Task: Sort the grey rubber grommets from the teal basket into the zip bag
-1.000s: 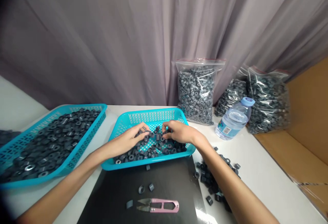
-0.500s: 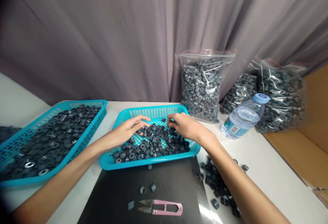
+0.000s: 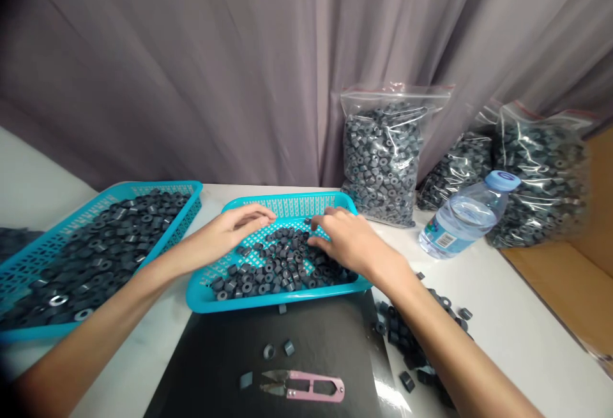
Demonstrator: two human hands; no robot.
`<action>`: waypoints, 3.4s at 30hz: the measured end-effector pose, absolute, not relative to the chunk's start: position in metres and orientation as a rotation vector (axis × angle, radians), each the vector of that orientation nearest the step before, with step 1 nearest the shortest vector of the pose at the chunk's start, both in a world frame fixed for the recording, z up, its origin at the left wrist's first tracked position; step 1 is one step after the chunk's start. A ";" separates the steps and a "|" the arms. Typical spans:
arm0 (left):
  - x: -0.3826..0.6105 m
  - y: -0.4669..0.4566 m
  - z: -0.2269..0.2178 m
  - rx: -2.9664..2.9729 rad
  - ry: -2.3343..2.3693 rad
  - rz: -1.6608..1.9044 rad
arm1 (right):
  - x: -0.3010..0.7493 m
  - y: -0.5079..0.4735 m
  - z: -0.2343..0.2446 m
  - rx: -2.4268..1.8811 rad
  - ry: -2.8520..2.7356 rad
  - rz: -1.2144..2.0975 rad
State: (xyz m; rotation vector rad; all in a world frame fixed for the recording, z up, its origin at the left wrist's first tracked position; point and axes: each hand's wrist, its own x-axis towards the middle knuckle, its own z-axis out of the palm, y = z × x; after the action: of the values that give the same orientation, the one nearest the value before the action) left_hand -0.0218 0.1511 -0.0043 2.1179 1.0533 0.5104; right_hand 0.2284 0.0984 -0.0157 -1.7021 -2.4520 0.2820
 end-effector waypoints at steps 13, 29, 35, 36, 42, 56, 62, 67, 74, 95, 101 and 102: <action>-0.038 0.150 -0.011 2.540 1.273 0.143 | 0.222 0.110 -0.032 -1.624 -2.374 0.185; -0.052 0.139 0.022 2.568 1.456 -0.296 | 0.189 0.119 -0.028 -1.388 -2.571 0.162; -0.051 0.137 0.018 2.469 1.446 -0.294 | 0.182 0.123 -0.033 -1.507 -2.655 0.090; -0.050 0.137 0.017 2.498 1.415 -0.297 | 0.184 0.122 -0.032 -1.571 -2.617 0.034; -0.044 0.139 0.010 2.618 1.225 -0.191 | 0.181 0.112 -0.023 -1.568 -2.510 -0.025; -0.068 0.145 0.026 2.450 1.364 -0.013 | 0.196 0.106 -0.013 -1.656 -2.553 0.133; -0.054 0.131 0.024 2.445 1.366 -0.331 | 0.177 0.100 -0.018 -1.236 -2.748 0.593; -0.044 0.132 0.017 2.449 1.319 -0.242 | 0.179 0.104 -0.023 -1.348 -2.736 0.414; -0.058 0.147 0.013 2.471 1.250 0.009 | 0.186 0.094 -0.009 -1.524 -2.693 0.075; -0.040 0.155 -0.027 2.745 1.277 0.132 | 0.216 0.102 -0.009 -1.732 -2.675 0.592; -0.049 0.161 -0.003 2.609 1.216 0.321 | 0.221 0.098 -0.007 -1.806 -2.654 0.791; -0.053 0.161 0.003 2.613 1.220 0.284 | 0.221 0.097 -0.005 -1.799 -2.653 0.815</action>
State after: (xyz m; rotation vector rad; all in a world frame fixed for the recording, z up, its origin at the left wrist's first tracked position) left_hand -0.0530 0.1606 0.0026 2.6131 1.2199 0.2836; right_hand 0.2211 0.0971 -0.0053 -1.7995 -2.6525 0.8153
